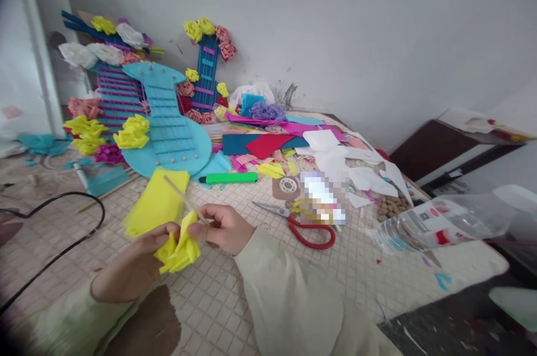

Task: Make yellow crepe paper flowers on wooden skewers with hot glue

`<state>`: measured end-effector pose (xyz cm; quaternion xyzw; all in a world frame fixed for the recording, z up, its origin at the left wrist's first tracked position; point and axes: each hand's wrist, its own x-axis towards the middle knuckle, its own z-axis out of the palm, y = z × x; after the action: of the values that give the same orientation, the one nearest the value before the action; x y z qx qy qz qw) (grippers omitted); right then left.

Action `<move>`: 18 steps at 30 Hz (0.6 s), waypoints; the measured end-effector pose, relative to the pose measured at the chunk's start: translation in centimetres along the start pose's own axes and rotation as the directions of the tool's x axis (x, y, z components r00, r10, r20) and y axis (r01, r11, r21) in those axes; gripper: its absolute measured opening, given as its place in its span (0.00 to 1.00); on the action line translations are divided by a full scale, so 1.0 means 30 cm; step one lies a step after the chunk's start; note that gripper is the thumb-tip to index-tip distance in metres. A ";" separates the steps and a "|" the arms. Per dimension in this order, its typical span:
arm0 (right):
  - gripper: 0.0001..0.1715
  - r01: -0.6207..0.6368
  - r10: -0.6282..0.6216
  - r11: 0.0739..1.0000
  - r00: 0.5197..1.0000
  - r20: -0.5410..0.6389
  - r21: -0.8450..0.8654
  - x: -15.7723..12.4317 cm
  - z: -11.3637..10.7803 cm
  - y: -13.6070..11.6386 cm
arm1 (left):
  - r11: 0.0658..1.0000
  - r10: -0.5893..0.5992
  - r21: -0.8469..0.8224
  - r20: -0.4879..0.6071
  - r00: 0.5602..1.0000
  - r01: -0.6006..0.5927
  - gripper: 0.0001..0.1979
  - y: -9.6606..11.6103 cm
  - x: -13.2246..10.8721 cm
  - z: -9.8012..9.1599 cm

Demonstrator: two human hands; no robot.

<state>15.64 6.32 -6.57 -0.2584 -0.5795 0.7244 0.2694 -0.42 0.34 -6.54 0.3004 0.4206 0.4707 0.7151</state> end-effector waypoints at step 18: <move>0.25 -0.005 0.003 0.999 0.998 -0.066 -0.038 0.011 0.019 0.004 | 0.993 -0.114 0.013 -0.026 0.993 0.114 0.09 -0.005 0.001 0.007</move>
<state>15.00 6.12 -6.59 -0.2885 -0.5836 0.7047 0.2820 -0.16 0.29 -6.57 0.2751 0.4495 0.4298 0.7332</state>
